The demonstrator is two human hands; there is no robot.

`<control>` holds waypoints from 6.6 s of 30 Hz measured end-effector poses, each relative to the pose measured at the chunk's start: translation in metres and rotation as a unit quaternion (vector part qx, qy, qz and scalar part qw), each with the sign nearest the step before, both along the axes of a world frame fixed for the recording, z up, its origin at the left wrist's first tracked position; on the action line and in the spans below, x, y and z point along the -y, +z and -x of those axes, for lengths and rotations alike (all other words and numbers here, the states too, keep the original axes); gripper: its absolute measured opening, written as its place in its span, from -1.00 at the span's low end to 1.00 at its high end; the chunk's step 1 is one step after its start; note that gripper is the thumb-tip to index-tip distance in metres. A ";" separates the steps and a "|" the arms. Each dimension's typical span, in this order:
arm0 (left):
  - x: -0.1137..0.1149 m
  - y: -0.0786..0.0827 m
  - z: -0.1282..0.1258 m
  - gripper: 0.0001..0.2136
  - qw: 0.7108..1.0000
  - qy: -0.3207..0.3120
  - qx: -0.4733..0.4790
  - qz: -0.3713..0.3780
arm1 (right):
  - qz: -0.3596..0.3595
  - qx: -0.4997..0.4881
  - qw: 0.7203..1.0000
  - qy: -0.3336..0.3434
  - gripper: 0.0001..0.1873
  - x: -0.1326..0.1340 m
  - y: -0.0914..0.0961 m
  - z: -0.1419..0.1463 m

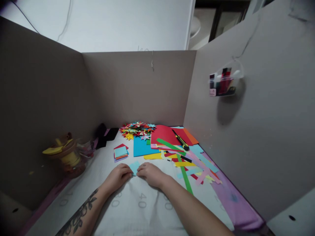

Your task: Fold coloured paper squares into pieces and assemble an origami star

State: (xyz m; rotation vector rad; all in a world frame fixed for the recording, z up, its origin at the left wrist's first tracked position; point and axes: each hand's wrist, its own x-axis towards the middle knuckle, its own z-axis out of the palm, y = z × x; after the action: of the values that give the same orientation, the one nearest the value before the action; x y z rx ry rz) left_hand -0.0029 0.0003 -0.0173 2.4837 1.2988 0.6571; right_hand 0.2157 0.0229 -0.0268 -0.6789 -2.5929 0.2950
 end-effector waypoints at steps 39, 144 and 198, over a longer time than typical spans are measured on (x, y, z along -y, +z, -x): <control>-0.013 0.000 -0.020 -0.85 0.990 0.130 0.008 0.044 | 0.056 -0.019 0.998 0.008 -0.65 0.008 -0.001 -0.009; -0.013 -0.005 -0.022 -0.81 0.981 0.181 -0.055 0.033 | 0.039 -0.004 0.999 -0.027 -0.70 0.011 -0.003 -0.007; -0.020 -0.006 -0.022 -0.83 0.990 0.119 -0.066 0.047 | 0.095 -0.038 0.995 0.010 -0.65 0.007 0.000 -0.014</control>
State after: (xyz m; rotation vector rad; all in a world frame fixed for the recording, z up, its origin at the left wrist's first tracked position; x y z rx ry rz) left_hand 0.0186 0.0201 -0.0233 2.3527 1.6535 0.4760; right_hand 0.2295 0.0159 -0.0266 -0.6926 -2.5222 0.5684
